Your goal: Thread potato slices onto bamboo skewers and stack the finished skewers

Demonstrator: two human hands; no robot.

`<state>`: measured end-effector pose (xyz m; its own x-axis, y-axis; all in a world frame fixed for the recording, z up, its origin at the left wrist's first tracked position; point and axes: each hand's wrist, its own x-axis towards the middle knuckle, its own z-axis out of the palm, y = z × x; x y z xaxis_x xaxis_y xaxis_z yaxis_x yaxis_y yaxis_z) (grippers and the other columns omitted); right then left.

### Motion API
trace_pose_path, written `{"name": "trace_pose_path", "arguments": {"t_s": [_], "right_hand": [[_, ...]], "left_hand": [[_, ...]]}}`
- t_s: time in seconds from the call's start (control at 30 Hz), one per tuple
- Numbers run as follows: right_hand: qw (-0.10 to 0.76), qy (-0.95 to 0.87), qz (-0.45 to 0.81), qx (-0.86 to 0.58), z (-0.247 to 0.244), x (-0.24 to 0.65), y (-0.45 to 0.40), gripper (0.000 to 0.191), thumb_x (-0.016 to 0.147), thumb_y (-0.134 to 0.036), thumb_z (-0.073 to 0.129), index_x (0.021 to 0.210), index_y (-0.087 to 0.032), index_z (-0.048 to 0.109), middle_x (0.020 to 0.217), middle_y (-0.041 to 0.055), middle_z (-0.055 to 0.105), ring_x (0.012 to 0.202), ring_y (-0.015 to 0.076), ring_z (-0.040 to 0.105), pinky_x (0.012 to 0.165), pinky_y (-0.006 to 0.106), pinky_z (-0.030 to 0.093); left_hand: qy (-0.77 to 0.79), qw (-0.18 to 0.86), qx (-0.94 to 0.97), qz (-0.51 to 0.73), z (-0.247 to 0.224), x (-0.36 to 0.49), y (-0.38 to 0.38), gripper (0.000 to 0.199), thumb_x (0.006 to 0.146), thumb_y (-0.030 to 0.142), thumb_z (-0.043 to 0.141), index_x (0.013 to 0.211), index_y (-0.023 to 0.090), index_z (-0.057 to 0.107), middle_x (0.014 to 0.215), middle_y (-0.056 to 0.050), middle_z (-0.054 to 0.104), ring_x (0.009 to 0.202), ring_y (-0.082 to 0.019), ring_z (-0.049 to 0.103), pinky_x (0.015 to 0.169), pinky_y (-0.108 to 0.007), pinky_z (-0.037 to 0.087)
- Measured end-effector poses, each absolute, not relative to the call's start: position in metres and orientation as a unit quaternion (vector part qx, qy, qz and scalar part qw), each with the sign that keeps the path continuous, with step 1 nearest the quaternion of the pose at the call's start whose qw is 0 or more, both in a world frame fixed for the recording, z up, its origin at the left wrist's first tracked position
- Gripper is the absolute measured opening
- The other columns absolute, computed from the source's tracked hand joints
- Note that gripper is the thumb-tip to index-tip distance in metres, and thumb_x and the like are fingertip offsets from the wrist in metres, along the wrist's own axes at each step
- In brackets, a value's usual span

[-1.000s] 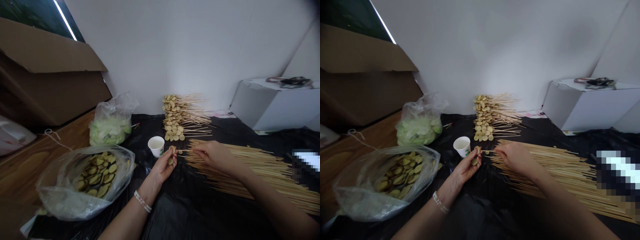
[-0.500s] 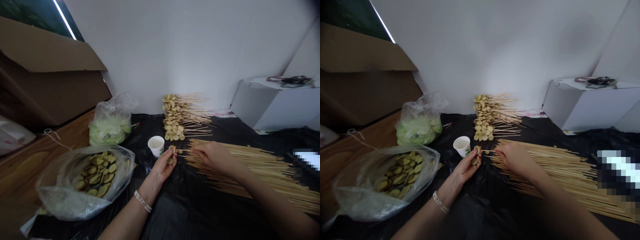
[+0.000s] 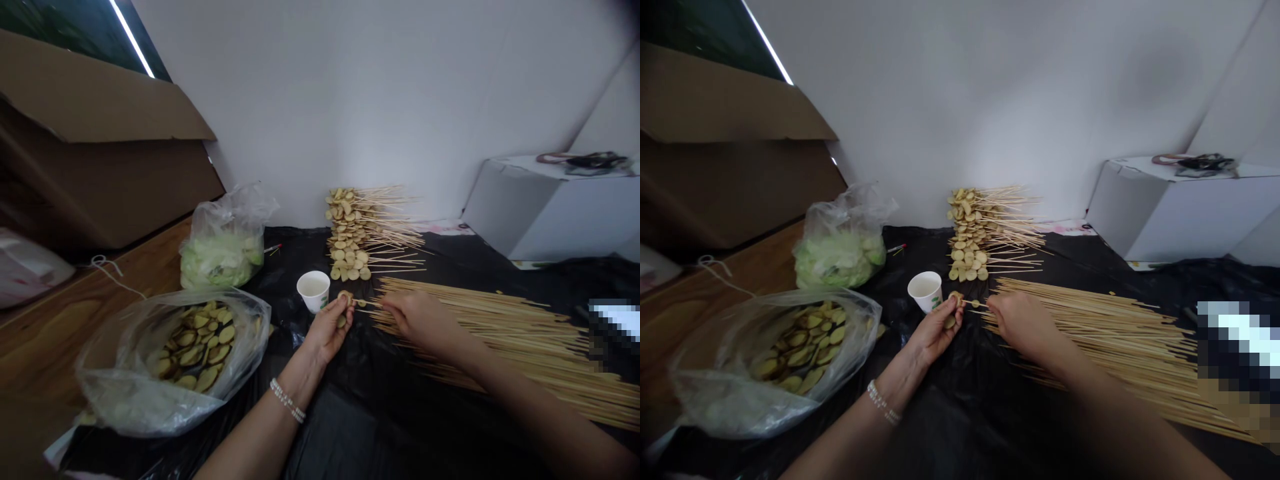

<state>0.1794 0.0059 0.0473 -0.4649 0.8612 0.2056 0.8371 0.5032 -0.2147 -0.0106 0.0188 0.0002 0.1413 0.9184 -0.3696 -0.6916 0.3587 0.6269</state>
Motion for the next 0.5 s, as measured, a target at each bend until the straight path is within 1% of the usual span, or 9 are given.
{"name": "trace_pose_path", "arguments": {"t_s": [0.1, 0.23, 0.3, 0.4, 0.5], "right_hand": [[0.143, -0.863, 0.006, -0.485, 0.046, 0.180, 0.007, 0.024, 0.090, -0.017, 0.040, 0.080, -0.019, 0.062, 0.077, 0.0043, 0.066, 0.069, 0.0155, 0.056, 0.059, 0.027, 0.028], [0.128, -0.882, -0.049, -0.451, 0.043, 0.180, 0.006, 0.019, 0.081, -0.009, 0.046, 0.088, -0.018, 0.061, 0.088, 0.0068, 0.065, 0.076, 0.0177, 0.057, 0.061, 0.028, 0.029], [0.119, -0.882, -0.050, -0.454, 0.041, 0.179, 0.005, 0.020, 0.080, -0.008, 0.046, 0.089, -0.017, 0.061, 0.087, 0.0076, 0.065, 0.073, 0.0177, 0.056, 0.059, 0.028, 0.028], [0.125, -0.871, 0.002, -0.476, 0.037, 0.178, 0.006, 0.018, 0.085, -0.012, 0.042, 0.083, -0.017, 0.059, 0.076, 0.0057, 0.064, 0.063, 0.0155, 0.054, 0.056, 0.028, 0.025], [0.158, -0.863, 0.096, -0.471, 0.034, 0.178, 0.011, 0.025, 0.090, -0.017, 0.038, 0.073, -0.017, 0.057, 0.067, 0.0028, 0.062, 0.060, 0.0131, 0.052, 0.057, 0.026, 0.027]], "left_hand": [[0.376, 0.732, 0.173, 0.541, -0.001, -0.011, 0.018, 0.006, 0.081, 0.010, 0.062, 0.081, 0.008, 0.067, 0.076, -0.005, 0.066, 0.060, -0.004, 0.060, 0.056, -0.010, 0.049], [0.385, 0.723, 0.189, 0.542, -0.003, -0.009, 0.018, 0.004, 0.078, 0.010, 0.066, 0.079, 0.008, 0.068, 0.074, -0.005, 0.066, 0.059, -0.004, 0.059, 0.056, -0.010, 0.048], [0.387, 0.721, 0.192, 0.542, -0.002, -0.009, 0.017, 0.003, 0.077, 0.011, 0.067, 0.079, 0.008, 0.068, 0.074, -0.005, 0.067, 0.058, -0.004, 0.058, 0.056, -0.010, 0.048], [0.389, 0.721, 0.192, 0.541, -0.001, -0.008, 0.017, 0.004, 0.078, 0.011, 0.066, 0.079, 0.008, 0.068, 0.073, -0.005, 0.067, 0.057, -0.003, 0.058, 0.054, -0.010, 0.047], [0.392, 0.720, 0.195, 0.538, -0.002, -0.009, 0.017, 0.005, 0.080, 0.010, 0.064, 0.078, 0.008, 0.068, 0.073, -0.005, 0.066, 0.057, -0.003, 0.057, 0.053, -0.010, 0.047]]}}
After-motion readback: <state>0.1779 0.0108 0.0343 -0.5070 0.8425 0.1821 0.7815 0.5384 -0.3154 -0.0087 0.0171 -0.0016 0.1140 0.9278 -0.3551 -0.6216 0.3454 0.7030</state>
